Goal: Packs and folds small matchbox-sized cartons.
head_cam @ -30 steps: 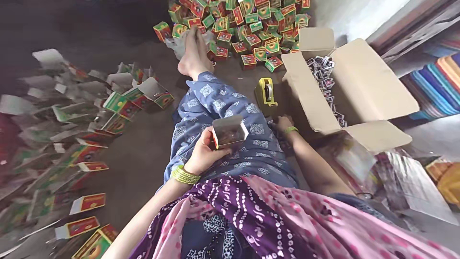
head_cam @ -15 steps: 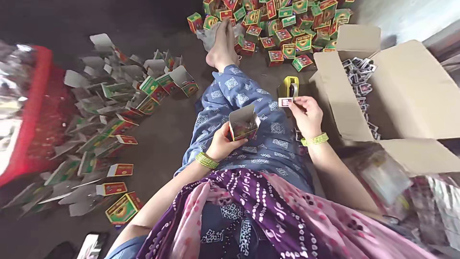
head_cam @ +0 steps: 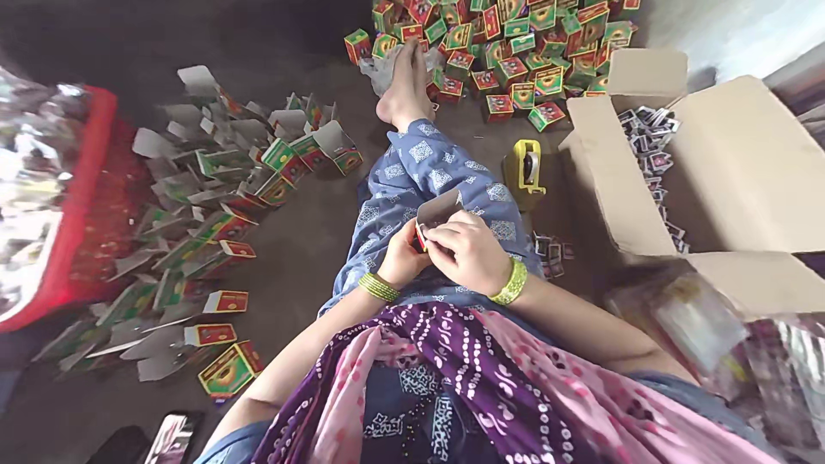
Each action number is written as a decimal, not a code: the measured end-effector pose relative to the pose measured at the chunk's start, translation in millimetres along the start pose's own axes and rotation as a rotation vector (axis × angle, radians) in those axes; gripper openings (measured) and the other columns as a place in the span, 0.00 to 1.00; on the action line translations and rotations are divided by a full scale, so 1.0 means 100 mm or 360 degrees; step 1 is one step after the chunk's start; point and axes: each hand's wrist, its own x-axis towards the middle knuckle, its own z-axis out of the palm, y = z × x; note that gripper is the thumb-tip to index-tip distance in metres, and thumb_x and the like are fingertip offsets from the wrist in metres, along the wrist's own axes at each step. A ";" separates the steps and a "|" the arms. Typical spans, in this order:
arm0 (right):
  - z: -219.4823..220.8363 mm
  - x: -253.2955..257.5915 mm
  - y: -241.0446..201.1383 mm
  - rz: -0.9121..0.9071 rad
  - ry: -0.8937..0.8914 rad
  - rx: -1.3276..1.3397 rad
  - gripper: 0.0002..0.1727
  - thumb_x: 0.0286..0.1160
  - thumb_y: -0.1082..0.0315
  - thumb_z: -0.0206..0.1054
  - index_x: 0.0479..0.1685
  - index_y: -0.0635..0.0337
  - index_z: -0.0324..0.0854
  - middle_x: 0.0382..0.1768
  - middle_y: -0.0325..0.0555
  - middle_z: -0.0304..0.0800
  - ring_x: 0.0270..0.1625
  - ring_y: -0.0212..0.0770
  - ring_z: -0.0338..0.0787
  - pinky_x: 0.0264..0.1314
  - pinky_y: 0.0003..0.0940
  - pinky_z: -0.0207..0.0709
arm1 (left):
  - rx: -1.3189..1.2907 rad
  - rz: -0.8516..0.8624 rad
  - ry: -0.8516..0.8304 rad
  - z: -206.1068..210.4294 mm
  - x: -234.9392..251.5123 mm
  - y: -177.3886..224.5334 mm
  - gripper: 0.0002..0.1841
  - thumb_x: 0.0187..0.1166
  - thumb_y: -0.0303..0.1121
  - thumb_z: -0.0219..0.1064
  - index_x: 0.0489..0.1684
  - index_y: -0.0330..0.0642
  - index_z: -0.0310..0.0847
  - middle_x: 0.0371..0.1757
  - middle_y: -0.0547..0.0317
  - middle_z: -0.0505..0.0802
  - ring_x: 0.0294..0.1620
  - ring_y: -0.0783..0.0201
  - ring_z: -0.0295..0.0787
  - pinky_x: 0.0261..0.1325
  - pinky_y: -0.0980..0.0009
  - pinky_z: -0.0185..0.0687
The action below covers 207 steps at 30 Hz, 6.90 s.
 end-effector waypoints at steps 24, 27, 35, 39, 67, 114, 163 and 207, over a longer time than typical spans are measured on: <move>0.11 -0.16 0.49 0.0340 -0.0048 0.1141 0.30 0.84 0.54 0.68 0.76 0.67 0.78 0.68 0.55 0.87 0.68 0.40 0.88 0.73 0.37 0.83 | -0.0497 0.0207 -0.0069 -0.03 -0.07 0.03 0.39 0.69 0.26 0.73 0.79 0.31 0.53 0.62 0.48 0.88 0.59 0.59 0.92 0.62 0.58 0.92; 0.15 -0.15 0.49 0.0219 -0.0112 0.0982 0.27 0.89 0.47 0.58 0.54 0.66 0.85 0.50 0.49 0.90 0.56 0.35 0.87 0.64 0.33 0.80 | -0.0435 0.0259 -0.0075 -0.02 -0.08 0.01 0.31 0.67 0.29 0.78 0.66 0.36 0.63 0.54 0.55 0.90 0.52 0.63 0.93 0.57 0.61 0.92; 0.10 -0.11 0.46 0.0285 0.0227 0.1076 0.14 0.78 0.59 0.72 0.47 0.63 0.87 0.55 0.52 0.88 0.65 0.45 0.86 0.69 0.45 0.82 | -0.0410 0.0123 -0.0110 -0.01 -0.06 0.05 0.32 0.61 0.29 0.86 0.57 0.39 0.65 0.46 0.59 0.90 0.45 0.66 0.93 0.53 0.64 0.93; -0.05 -0.08 0.41 0.0313 0.0221 0.1355 0.22 0.77 0.61 0.73 0.64 0.66 0.80 0.50 0.50 0.94 0.56 0.44 0.93 0.64 0.47 0.88 | -0.0432 0.0059 -0.0028 0.00 -0.05 0.06 0.47 0.54 0.29 0.89 0.70 0.38 0.52 0.58 0.49 0.88 0.57 0.57 0.92 0.63 0.56 0.92; -0.12 -0.19 0.34 -0.0170 -0.0132 0.0321 0.18 0.86 0.71 0.57 0.66 0.59 0.89 0.62 0.48 0.93 0.71 0.43 0.88 0.81 0.43 0.76 | -0.0394 0.0008 -0.0049 -0.01 -0.06 0.02 0.44 0.57 0.30 0.87 0.72 0.36 0.60 0.55 0.51 0.91 0.54 0.59 0.94 0.60 0.58 0.92; -0.52 -0.66 2.24 0.2168 -0.0199 -0.0496 0.19 0.77 0.54 0.71 0.58 0.57 0.90 0.57 0.64 0.92 0.65 0.67 0.88 0.65 0.73 0.75 | -0.0440 -0.0058 -0.0020 0.01 0.00 0.06 0.16 0.90 0.32 0.47 0.68 0.33 0.65 0.53 0.58 0.88 0.49 0.69 0.90 0.55 0.69 0.90; 0.05 0.13 0.31 0.1095 -0.0780 0.1273 0.26 0.69 0.52 0.78 0.60 0.60 0.84 0.47 0.44 0.95 0.50 0.38 0.95 0.57 0.39 0.90 | 0.1977 -0.1223 0.1147 -2.65 -0.83 -0.21 0.22 0.74 0.27 0.67 0.69 0.35 0.81 0.79 0.31 0.76 0.78 0.25 0.70 0.68 0.23 0.66; -0.57 -1.37 2.13 0.2020 -0.0829 -0.0293 0.28 0.79 0.56 0.70 0.69 0.70 0.81 0.68 0.74 0.82 0.73 0.71 0.80 0.76 0.71 0.70 | -0.0095 -0.0418 -0.0521 -0.04 -0.11 0.42 0.52 0.47 0.39 0.93 0.75 0.30 0.65 0.61 0.54 0.92 0.62 0.63 0.91 0.70 0.63 0.88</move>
